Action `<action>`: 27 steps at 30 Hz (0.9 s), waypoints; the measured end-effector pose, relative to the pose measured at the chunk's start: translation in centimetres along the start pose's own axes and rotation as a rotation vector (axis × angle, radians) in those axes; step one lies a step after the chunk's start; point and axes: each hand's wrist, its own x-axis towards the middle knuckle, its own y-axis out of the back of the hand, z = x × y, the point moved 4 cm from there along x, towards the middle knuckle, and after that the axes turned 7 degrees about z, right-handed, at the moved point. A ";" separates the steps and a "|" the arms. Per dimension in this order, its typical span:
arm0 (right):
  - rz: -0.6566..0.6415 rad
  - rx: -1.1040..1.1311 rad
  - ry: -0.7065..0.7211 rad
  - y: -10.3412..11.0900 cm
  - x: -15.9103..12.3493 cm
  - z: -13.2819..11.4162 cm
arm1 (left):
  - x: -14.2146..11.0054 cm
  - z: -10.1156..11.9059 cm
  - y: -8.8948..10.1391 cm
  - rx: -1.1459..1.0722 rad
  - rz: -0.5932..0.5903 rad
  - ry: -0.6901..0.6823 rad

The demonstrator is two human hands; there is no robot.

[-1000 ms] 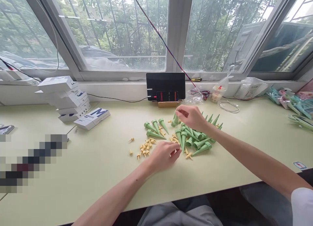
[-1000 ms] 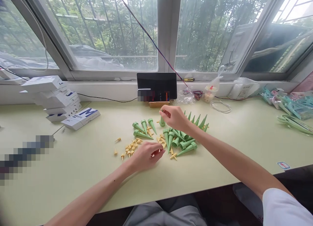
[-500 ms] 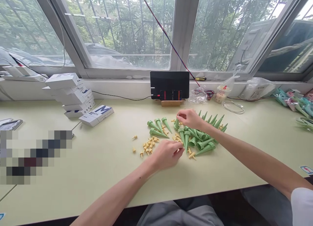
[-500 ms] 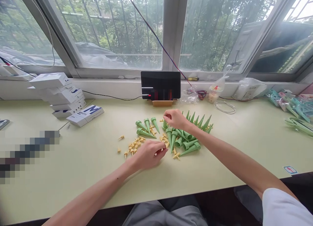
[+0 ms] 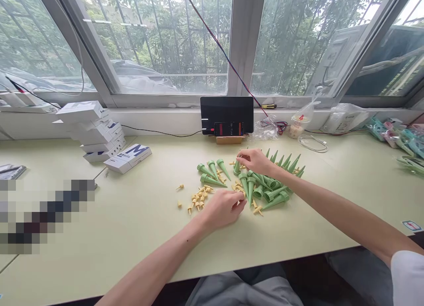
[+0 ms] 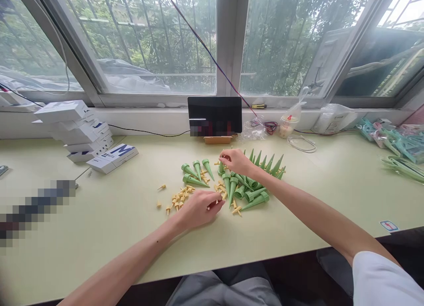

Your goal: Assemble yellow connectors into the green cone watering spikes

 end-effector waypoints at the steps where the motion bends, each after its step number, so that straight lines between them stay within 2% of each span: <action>1: 0.002 0.003 0.000 0.0 0.0 0.0 | 0.0 0.0 0.0 0.001 0.001 -0.003; 14: 0.049 0.059 0.034 -0.1 0.0 0.1 | -0.1 -0.1 -0.1 0.003 -0.002 -0.006; 16: 0.104 0.077 0.042 0.4 -0.2 0.0 | -0.1 -0.1 -0.1 0.006 -0.006 -0.005; 19: 0.252 0.088 0.064 1.6 -0.9 -0.3 | -0.1 -0.1 -0.1 0.009 -0.008 -0.002; 23: 0.398 -0.093 0.216 2.2 -3.0 -1.3 | -0.1 -0.1 -0.2 0.002 -0.018 -0.006; 25: 0.404 -0.229 0.309 1.6 -4.1 -1.6 | -0.1 0.0 -0.2 0.000 -0.023 -0.010; 27: 0.386 -0.311 0.337 0.8 -5.0 -1.5 | 0.0 -0.1 -0.2 0.003 -0.027 -0.010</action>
